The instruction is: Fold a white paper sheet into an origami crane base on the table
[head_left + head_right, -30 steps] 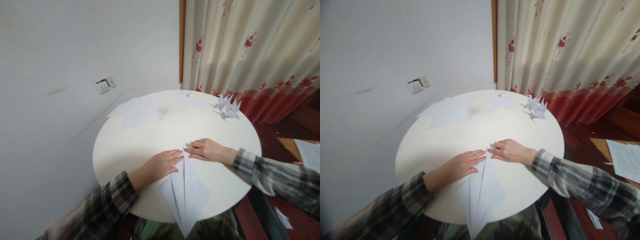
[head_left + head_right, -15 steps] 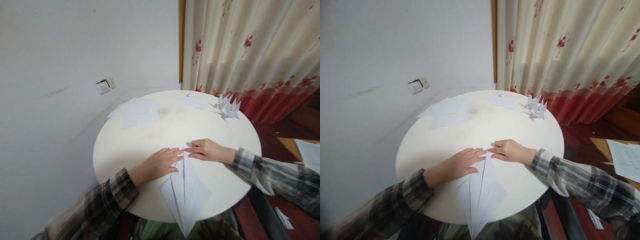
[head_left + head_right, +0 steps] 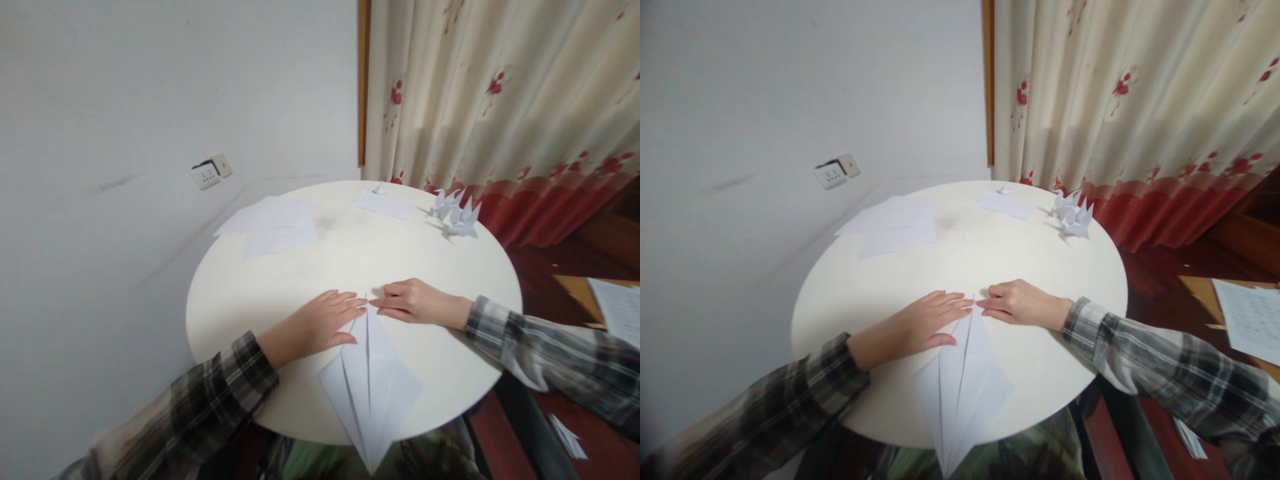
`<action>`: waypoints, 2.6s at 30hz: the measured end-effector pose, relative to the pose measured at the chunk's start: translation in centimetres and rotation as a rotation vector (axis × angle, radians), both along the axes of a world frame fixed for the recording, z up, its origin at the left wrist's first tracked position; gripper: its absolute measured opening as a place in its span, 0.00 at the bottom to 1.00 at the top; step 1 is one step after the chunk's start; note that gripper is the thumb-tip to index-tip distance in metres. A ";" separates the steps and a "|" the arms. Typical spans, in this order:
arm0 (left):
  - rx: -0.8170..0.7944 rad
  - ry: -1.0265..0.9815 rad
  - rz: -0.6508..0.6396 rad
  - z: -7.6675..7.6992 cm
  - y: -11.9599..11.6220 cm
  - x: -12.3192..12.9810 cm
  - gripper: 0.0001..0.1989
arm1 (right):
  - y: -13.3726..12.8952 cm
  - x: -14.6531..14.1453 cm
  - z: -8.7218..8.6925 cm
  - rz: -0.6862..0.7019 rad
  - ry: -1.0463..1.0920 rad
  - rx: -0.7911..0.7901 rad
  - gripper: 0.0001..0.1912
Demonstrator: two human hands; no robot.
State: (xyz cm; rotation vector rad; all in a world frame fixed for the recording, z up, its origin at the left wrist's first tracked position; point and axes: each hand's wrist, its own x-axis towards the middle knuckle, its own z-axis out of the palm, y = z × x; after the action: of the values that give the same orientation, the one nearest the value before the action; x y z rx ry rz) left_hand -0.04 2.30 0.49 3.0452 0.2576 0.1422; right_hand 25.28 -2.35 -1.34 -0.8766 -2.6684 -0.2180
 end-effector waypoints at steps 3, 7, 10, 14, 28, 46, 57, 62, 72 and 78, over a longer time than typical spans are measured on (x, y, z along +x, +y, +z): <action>0.007 0.013 0.001 0.2 0.1 0.0 0.26 | 0.0 0.0 0.0 0.003 -0.001 0.000 0.18; -0.029 0.016 0.000 0.3 0.3 0.0 0.26 | 0.0 0.0 0.0 -0.002 -0.005 -0.011 0.18; -0.082 -0.001 -0.009 0.2 0.5 -0.1 0.26 | -0.1 -0.1 0.1 0.002 -0.009 -0.019 0.18; -0.082 -0.001 0.001 0.0 0.7 0.0 0.25 | -0.1 0.0 0.2 0.004 -0.010 -0.016 0.18; -0.020 -0.022 -0.036 0.0 0.8 -0.1 0.25 | -0.1 0.0 -0.2 -0.006 -0.003 -0.013 0.18; -0.126 -0.078 0.009 -0.7 1.4 -0.1 0.26 | -0.3 -0.2 0.1 0.010 0.003 -0.036 0.18; -0.092 -0.070 -0.029 -0.5 1.2 -0.2 0.24 | -0.2 -0.1 0.0 0.005 -0.002 -0.025 0.18; -0.114 -0.056 -0.036 -0.4 1.3 -0.1 0.25 | -0.3 -0.2 -0.1 0.015 -0.001 -0.024 0.18; -0.122 -0.028 -0.039 -0.1 1.2 0.0 0.25 | -0.4 -0.3 0.0 0.005 0.005 -0.042 0.18; -0.105 0.042 0.021 0.3 0.5 -0.1 0.24 | -0.2 -0.3 0.3 -0.028 -0.009 -0.051 0.17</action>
State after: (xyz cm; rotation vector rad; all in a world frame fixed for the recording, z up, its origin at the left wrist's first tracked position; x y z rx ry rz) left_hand -0.18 2.79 0.78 2.9442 0.2901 0.0635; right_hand 25.00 -2.55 -1.03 -0.9311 -2.6821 -0.1609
